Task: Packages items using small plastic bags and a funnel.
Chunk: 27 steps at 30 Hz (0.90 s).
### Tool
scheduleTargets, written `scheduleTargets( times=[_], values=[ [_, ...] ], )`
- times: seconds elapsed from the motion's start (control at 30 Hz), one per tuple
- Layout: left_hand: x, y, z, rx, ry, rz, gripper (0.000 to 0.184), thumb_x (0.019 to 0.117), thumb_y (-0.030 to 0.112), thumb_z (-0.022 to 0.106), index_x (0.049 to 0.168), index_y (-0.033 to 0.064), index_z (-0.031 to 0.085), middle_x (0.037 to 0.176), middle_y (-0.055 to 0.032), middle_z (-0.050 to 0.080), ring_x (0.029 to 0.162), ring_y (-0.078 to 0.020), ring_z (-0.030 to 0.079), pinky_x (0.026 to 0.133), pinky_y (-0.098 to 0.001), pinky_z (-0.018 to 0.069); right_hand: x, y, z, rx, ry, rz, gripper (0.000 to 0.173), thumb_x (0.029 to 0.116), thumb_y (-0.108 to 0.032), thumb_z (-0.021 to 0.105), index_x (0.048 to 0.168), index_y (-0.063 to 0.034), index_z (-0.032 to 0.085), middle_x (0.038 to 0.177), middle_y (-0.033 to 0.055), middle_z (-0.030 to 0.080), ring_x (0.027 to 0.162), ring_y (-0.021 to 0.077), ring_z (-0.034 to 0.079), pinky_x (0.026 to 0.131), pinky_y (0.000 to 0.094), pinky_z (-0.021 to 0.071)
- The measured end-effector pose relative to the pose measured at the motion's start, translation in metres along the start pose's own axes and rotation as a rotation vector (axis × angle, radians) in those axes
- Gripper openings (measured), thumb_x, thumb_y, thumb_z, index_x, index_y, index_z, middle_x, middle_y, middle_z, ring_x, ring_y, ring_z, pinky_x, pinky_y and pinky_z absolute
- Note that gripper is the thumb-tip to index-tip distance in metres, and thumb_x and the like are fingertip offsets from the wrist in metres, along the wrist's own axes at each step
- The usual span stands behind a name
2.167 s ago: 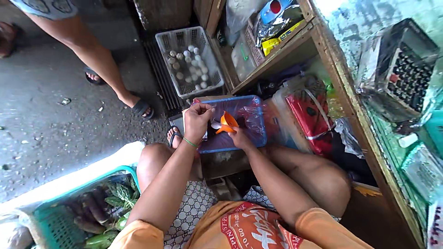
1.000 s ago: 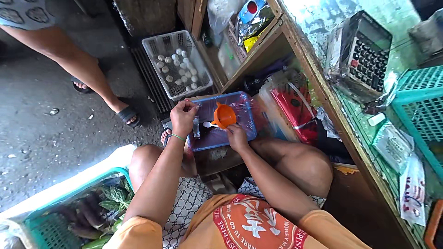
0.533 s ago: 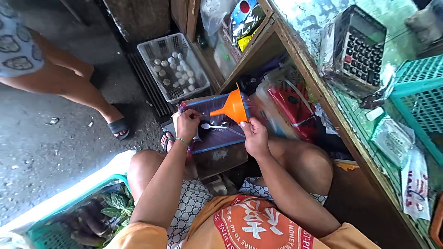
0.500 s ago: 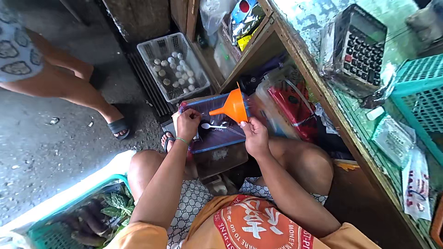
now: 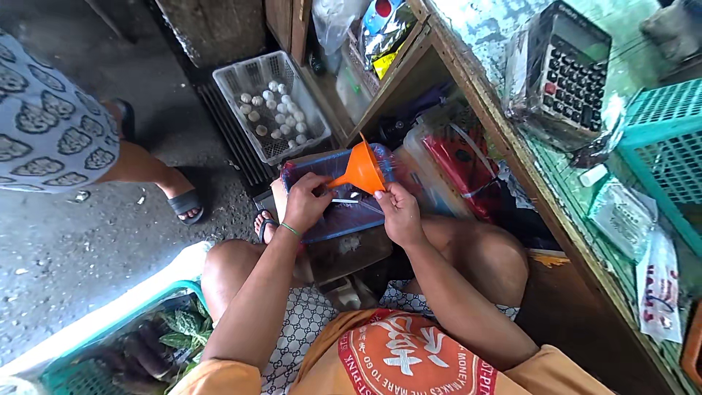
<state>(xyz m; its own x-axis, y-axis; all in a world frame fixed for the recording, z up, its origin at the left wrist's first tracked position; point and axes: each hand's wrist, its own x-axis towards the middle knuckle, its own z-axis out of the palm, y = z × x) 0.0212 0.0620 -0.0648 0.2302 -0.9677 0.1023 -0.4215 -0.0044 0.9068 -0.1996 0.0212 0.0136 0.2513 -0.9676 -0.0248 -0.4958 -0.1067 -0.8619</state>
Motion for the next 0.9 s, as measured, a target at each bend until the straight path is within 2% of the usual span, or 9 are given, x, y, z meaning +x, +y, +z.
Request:
scheduleTargets(
  times=[0.13, 0.33, 0.53, 0.6, 0.63, 0.67, 0.73, 0.8, 0.9],
  values=[
    [0.001, 0.002, -0.001, 0.01, 0.025, 0.026, 0.018, 0.0838, 0.022, 0.084, 0.1, 0.0155, 0.08, 0.121, -0.0064, 0.066, 0.121, -0.0271, 0.056, 0.104, -0.0513, 0.0454, 0.004, -0.006, -0.011, -0.027, -0.067, -0.049, 0.016, 0.1024, -0.015, 0.058, 0.108, -0.0044, 0.069, 0.101, 0.0064, 0.066, 0.089, 0.0117, 0.065, 0.081, 0.0305, 0.0576],
    [-0.004, 0.018, -0.01, -0.514, -0.092, -0.173, 0.007, 0.0883, 0.011, 0.077, 0.095, 0.0097, 0.077, 0.099, -0.0027, 0.072, 0.086, -0.0138, 0.068, 0.074, -0.0338, 0.0589, 0.01, -0.019, -0.029, -0.097, -0.21, -0.206, 0.018, 0.1026, -0.017, 0.058, 0.108, -0.0048, 0.069, 0.106, 0.0055, 0.065, 0.098, 0.011, 0.064, 0.087, 0.0301, 0.0572],
    [-0.006, 0.025, -0.013, -0.353, -0.152, -0.059, 0.023, 0.0796, 0.003, 0.084, 0.1, 0.0045, 0.073, 0.091, -0.0037, 0.072, 0.08, -0.0112, 0.068, 0.074, -0.0326, 0.0595, 0.022, -0.053, -0.046, -0.369, -0.335, -0.526, 0.014, 0.098, -0.02, 0.066, 0.104, -0.0121, 0.076, 0.117, 0.0025, 0.069, 0.116, 0.0166, 0.062, 0.1, 0.0366, 0.0526],
    [-0.01, 0.03, -0.012, -0.248, -0.047, 0.001, 0.028, 0.08, 0.008, 0.082, 0.105, 0.0047, 0.069, 0.093, -0.004, 0.073, 0.084, -0.0099, 0.07, 0.078, -0.0345, 0.0618, 0.019, -0.059, -0.049, -0.251, -0.301, -0.496, 0.026, 0.0947, -0.02, 0.07, 0.119, -0.0114, 0.073, 0.136, 0.0053, 0.063, 0.117, 0.015, 0.064, 0.097, 0.0346, 0.0573],
    [-0.01, 0.033, -0.015, -0.199, -0.003, 0.03, 0.029, 0.0818, 0.011, 0.08, 0.108, 0.0048, 0.069, 0.097, -0.0042, 0.073, 0.088, -0.0099, 0.071, 0.082, -0.0352, 0.0618, 0.017, -0.057, -0.049, -0.126, -0.239, -0.451, 0.039, 0.0927, -0.016, 0.071, 0.131, -0.0095, 0.065, 0.141, 0.0072, 0.059, 0.106, 0.0146, 0.066, 0.084, 0.033, 0.0603],
    [-0.01, 0.038, -0.018, -0.149, 0.035, 0.053, 0.027, 0.0835, 0.012, 0.079, 0.108, 0.0049, 0.071, 0.1, -0.005, 0.072, 0.091, -0.0107, 0.07, 0.083, -0.0358, 0.0613, 0.017, -0.052, -0.047, -0.006, -0.15, -0.383, 0.047, 0.0918, -0.012, 0.068, 0.138, -0.0097, 0.057, 0.137, 0.0065, 0.06, 0.093, 0.0142, 0.066, 0.073, 0.0326, 0.0597],
    [-0.011, 0.052, -0.025, -0.067, 0.079, 0.123, 0.026, 0.0858, 0.013, 0.077, 0.109, 0.0031, 0.07, 0.104, -0.0078, 0.072, 0.096, -0.0128, 0.07, 0.087, -0.0364, 0.0604, 0.021, -0.035, -0.032, 0.134, -0.081, -0.191, 0.052, 0.0926, -0.006, 0.064, 0.142, -0.009, 0.05, 0.107, 0.007, 0.066, 0.077, 0.0172, 0.065, 0.065, 0.0366, 0.0586],
    [-0.017, 0.072, -0.033, -0.014, 0.106, 0.221, 0.028, 0.0873, 0.014, 0.074, 0.11, -0.0004, 0.067, 0.101, -0.0108, 0.071, 0.097, -0.0146, 0.069, 0.09, -0.0367, 0.0586, 0.02, -0.019, -0.005, 0.237, -0.345, -0.013, 0.048, 0.0979, -0.009, 0.062, 0.144, -0.0052, 0.047, 0.098, 0.009, 0.069, 0.082, 0.0154, 0.069, 0.076, 0.0361, 0.0606],
    [-0.02, 0.102, -0.045, 0.0, 0.123, 0.299, 0.025, 0.089, 0.014, 0.072, 0.109, 0.0, 0.067, 0.098, -0.0085, 0.072, 0.097, -0.0109, 0.07, 0.09, -0.0336, 0.0588, 0.022, -0.02, 0.026, 0.286, -0.671, 0.049, 0.025, 0.1046, -0.019, 0.056, 0.116, 0.0024, 0.063, 0.089, 0.0024, 0.069, 0.069, 0.0044, 0.062, 0.065, 0.023, 0.0537]
  ],
)
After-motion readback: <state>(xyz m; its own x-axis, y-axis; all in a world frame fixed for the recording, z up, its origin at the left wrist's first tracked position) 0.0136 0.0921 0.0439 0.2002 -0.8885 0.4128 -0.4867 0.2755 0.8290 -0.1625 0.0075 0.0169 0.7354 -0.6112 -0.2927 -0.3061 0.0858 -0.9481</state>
